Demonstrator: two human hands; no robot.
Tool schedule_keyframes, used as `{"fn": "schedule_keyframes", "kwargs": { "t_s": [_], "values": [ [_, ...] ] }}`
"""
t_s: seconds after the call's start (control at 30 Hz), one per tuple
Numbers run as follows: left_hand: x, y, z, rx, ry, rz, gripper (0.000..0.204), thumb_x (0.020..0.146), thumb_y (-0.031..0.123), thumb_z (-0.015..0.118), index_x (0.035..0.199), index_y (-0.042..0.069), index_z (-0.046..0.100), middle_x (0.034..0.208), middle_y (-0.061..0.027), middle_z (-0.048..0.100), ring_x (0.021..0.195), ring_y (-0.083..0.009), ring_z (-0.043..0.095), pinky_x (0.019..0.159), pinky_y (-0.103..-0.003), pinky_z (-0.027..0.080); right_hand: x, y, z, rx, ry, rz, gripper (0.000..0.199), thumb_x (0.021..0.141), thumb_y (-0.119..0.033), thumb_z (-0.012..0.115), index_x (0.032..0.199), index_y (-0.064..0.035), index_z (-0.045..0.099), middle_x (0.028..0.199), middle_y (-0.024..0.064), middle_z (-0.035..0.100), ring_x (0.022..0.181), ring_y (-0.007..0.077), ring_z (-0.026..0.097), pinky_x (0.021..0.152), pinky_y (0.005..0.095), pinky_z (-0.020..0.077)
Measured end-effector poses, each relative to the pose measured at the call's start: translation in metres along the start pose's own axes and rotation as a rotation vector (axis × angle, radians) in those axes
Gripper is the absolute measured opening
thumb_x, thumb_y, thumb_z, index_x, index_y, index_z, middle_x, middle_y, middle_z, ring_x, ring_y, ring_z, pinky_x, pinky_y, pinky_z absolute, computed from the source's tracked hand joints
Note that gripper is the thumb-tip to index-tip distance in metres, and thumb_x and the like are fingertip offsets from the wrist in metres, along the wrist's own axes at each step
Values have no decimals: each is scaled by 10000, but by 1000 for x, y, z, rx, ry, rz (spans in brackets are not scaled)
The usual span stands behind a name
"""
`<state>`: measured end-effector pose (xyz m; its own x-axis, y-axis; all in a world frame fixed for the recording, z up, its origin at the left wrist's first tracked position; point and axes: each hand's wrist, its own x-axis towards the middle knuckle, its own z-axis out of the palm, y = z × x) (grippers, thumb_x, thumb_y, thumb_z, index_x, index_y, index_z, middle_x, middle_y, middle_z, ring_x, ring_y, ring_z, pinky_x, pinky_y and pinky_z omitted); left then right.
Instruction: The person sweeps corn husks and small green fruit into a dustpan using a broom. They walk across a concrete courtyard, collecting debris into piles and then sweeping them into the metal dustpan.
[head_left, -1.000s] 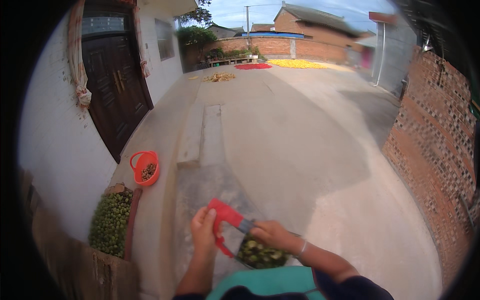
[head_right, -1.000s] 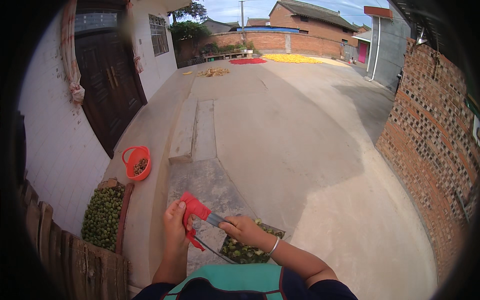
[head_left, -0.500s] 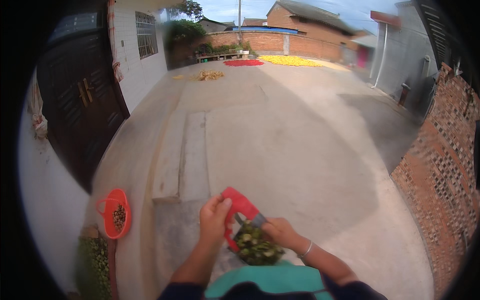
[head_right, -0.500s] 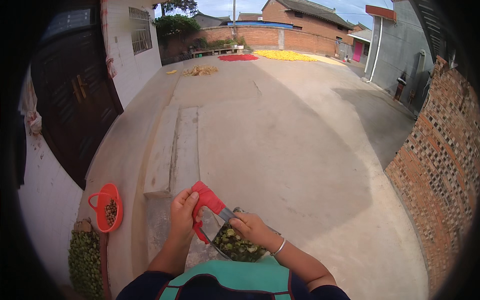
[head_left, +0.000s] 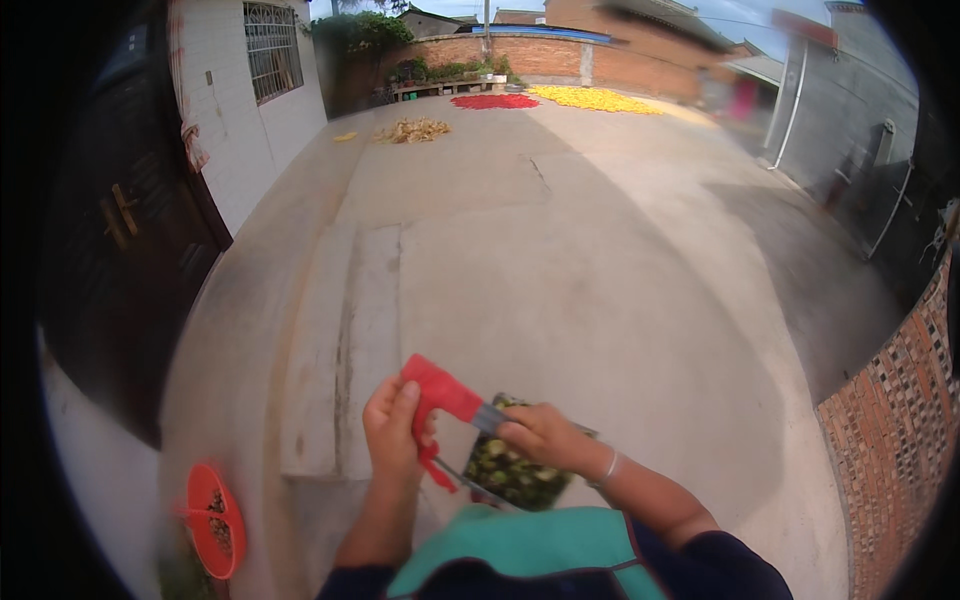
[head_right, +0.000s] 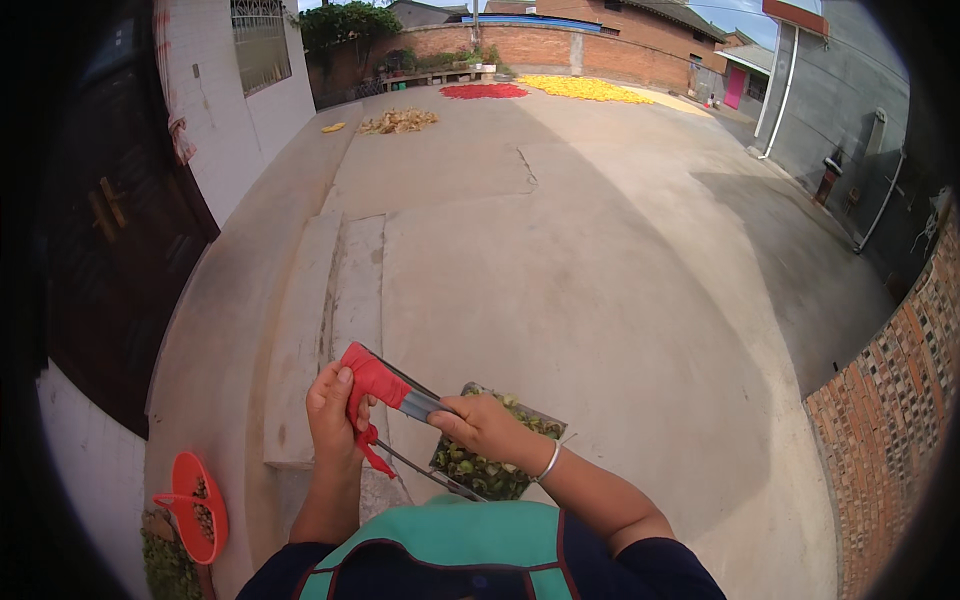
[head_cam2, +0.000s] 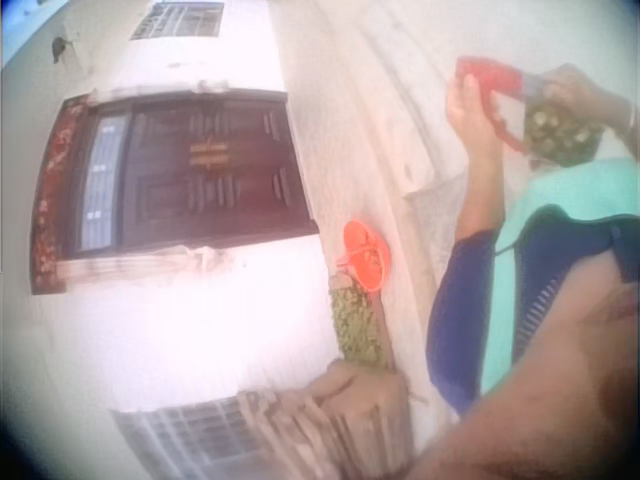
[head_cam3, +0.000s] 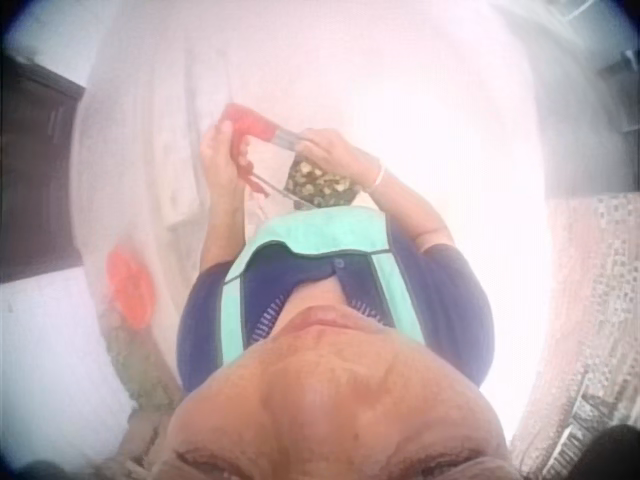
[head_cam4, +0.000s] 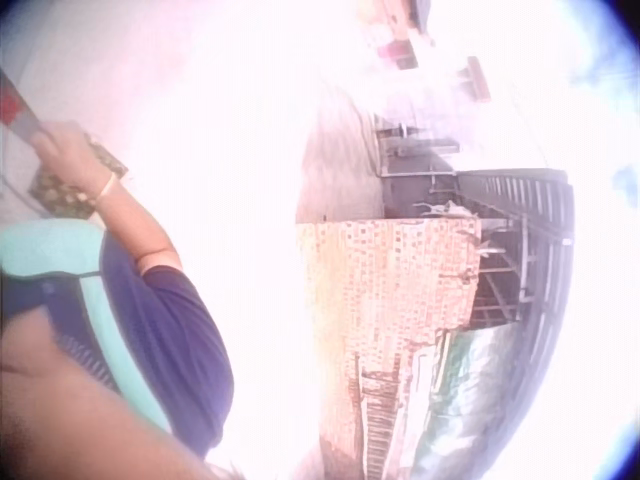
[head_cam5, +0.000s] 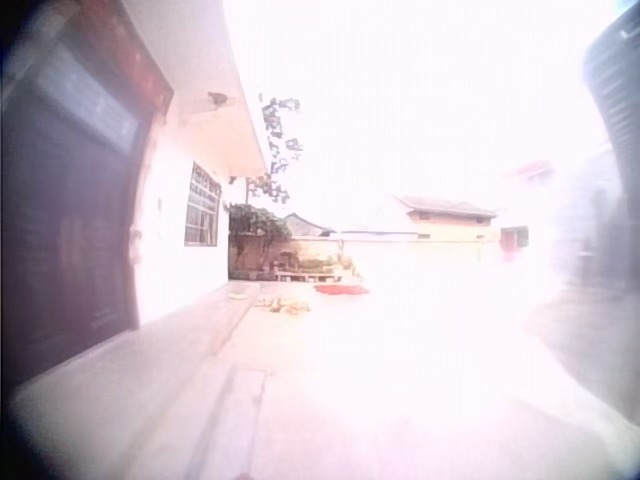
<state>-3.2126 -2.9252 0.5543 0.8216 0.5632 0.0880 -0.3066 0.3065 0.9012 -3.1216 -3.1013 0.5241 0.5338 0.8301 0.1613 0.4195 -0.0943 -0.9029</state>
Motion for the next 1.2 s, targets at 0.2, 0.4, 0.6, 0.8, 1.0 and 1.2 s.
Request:
{"fn": "schedule_keyframes", "kwargs": {
  "t_s": [0.2, 0.4, 0.6, 0.8, 1.0, 1.2],
  "values": [
    [240, -56, 33, -20, -13, -64, 149, 859, 148, 514, 919, 14, 542, 583, -42, 544, 382, -65, 422, 338, -178, 333, 196, 103, -109, 83, 26, 58, 360, 910, -331, 437, 711, -34, 479, 510, 20, 453, 469, 108, 427, 468, 260, 371],
    [489, -88, 76, 48, -90, -74, 172, 859, 155, 515, 947, 9, 538, 585, -41, 542, 379, -65, 418, 330, -178, 326, 390, 185, -219, 56, 75, 47, 357, 913, -330, 432, 723, -31, 474, 514, 26, 440, 467, 116, 427, 464, 268, 368],
    [723, -147, 103, 57, -56, -27, 177, 867, 165, 498, 940, 8, 533, 594, -48, 547, 377, -60, 411, 327, -172, 315, 587, 288, -329, 6, 51, -26, 354, 903, -336, 450, 719, -36, 483, 515, 39, 445, 464, 142, 433, 472, 281, 377],
    [953, -178, 144, 79, 73, 33, 151, 877, 167, 478, 888, 25, 524, 589, -50, 543, 371, -46, 394, 321, -166, 295, 802, 372, -453, 78, -27, -115, 374, 896, -358, 459, 722, -27, 491, 522, 66, 454, 478, 163, 449, 484, 293, 387],
    [1195, -230, 176, 57, 69, 62, 155, 878, 168, 478, 901, 23, 527, 592, -43, 539, 377, -40, 391, 327, -168, 289, 1004, 473, -562, 35, -21, -124, 384, 896, -367, 455, 724, -25, 486, 537, 73, 465, 481, 175, 448, 485, 296, 384],
    [1455, -271, 224, 44, -47, 5, 160, 874, 161, 481, 915, 14, 528, 600, -44, 543, 381, -42, 393, 330, -168, 291, 1199, 549, -689, 82, 31, -41, 386, 896, -373, 455, 715, -32, 484, 522, 66, 459, 472, 175, 449, 475, 296, 381]
  ]
}}
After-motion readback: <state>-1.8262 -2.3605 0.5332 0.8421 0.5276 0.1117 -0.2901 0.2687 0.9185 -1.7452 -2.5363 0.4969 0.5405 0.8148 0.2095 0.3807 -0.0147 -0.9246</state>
